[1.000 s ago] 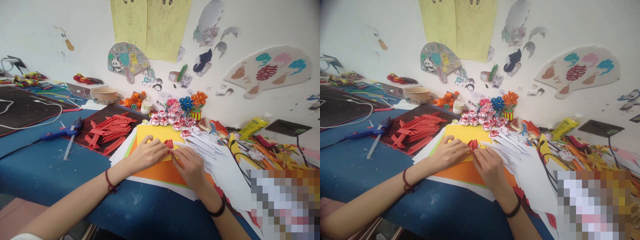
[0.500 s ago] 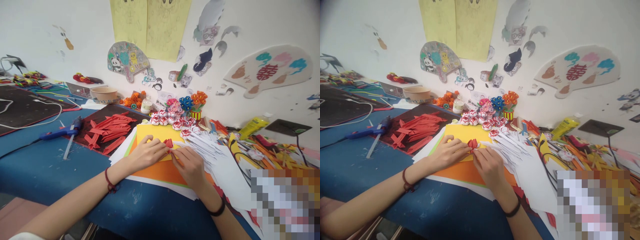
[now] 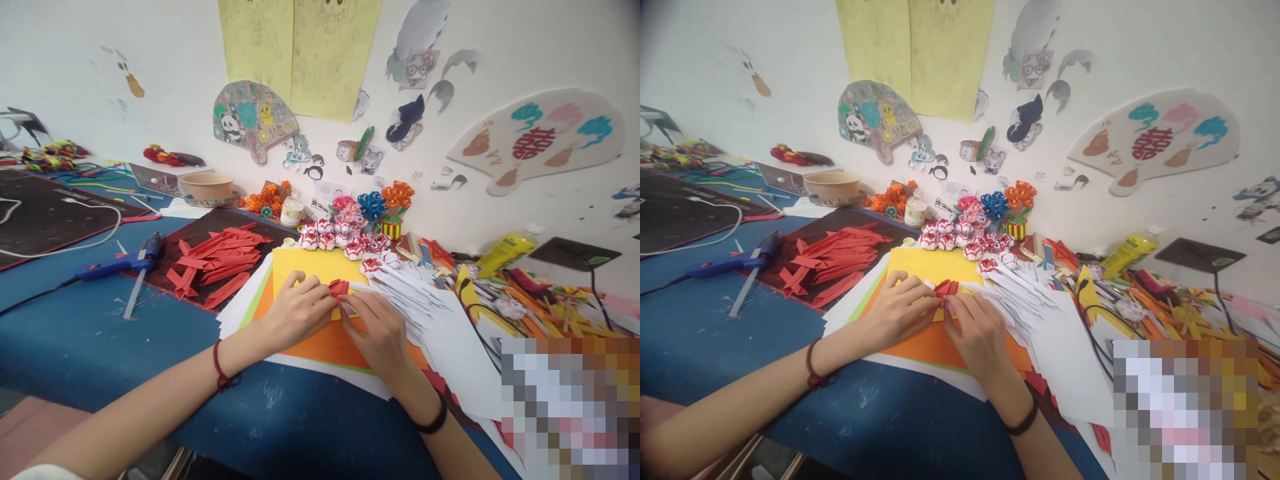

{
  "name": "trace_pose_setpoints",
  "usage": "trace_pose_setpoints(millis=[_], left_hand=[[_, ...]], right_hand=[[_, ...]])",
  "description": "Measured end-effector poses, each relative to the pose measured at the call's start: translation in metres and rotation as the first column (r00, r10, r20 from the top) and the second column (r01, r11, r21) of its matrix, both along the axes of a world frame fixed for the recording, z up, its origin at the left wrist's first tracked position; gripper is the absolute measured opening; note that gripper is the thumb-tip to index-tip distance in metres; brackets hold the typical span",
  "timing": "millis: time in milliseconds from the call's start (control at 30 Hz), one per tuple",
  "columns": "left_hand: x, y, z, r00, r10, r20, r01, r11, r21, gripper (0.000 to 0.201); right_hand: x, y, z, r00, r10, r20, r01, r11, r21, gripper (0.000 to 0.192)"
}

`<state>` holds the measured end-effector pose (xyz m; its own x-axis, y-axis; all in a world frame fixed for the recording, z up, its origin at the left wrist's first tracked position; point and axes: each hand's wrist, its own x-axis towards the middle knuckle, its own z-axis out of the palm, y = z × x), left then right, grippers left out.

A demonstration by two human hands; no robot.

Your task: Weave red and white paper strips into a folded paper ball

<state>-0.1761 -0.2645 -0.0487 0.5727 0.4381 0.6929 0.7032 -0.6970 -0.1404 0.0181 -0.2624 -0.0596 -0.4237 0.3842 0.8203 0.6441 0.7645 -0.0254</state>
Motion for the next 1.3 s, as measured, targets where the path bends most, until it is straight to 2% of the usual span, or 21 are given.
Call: trace_pose_setpoints(millis=[100, 400, 533, 733, 833, 900, 967, 1100, 1200, 1300], left_hand=[[-0.002, 0.0, 0.002, 0.999, -0.029, -0.014, 0.029, 0.999, -0.022, 0.015], [-0.007, -0.002, 0.004, 0.995, -0.062, -0.082, 0.064, 0.998, 0.016, 0.014], [-0.01, -0.002, 0.008, 0.986, -0.109, -0.128, 0.103, 0.993, -0.055, 0.019], [-0.011, -0.001, 0.013, 0.963, -0.194, -0.186, 0.17, 0.976, -0.136, 0.022], [-0.012, 0.0, 0.014, 0.969, -0.224, -0.105, 0.19, 0.945, -0.268, 0.017], [-0.012, 0.001, 0.015, 0.98, -0.2, -0.01, 0.184, 0.92, -0.345, 0.015], [-0.013, 0.002, 0.015, 0.985, -0.154, 0.079, 0.172, 0.908, -0.383, 0.014], [-0.013, 0.003, 0.014, 0.98, -0.092, 0.176, 0.16, 0.892, -0.423, 0.014], [-0.011, 0.002, 0.013, 0.98, -0.048, 0.191, 0.13, 0.886, -0.446, 0.013], [-0.008, 0.001, 0.013, 0.982, -0.012, 0.19, 0.097, 0.89, -0.445, 0.014]], right_hand=[[0.001, 0.0, -0.001, 0.999, 0.051, 0.0, -0.051, 0.998, -0.029, 0.019], [0.005, 0.004, -0.003, 0.982, 0.186, -0.043, -0.191, 0.967, -0.17, 0.015], [0.007, 0.004, 0.001, 0.966, 0.251, -0.058, -0.258, 0.939, -0.228, 0.018], [0.008, 0.003, 0.007, 0.943, 0.317, -0.098, -0.329, 0.857, -0.396, 0.016], [0.008, 0.002, 0.009, 0.95, 0.278, -0.143, -0.311, 0.803, -0.508, 0.015], [0.007, 0.001, 0.01, 0.958, 0.227, -0.178, -0.288, 0.783, -0.552, 0.014], [0.005, 0.001, 0.009, 0.965, 0.171, -0.197, -0.251, 0.811, -0.528, 0.013], [0.002, 0.002, 0.005, 0.974, 0.134, -0.184, -0.195, 0.909, -0.369, 0.011], [0.001, 0.003, 0.001, 0.975, 0.136, -0.173, -0.187, 0.927, -0.325, 0.01], [0.003, 0.004, 0.001, 0.978, 0.141, -0.153, -0.187, 0.916, -0.355, 0.01]])
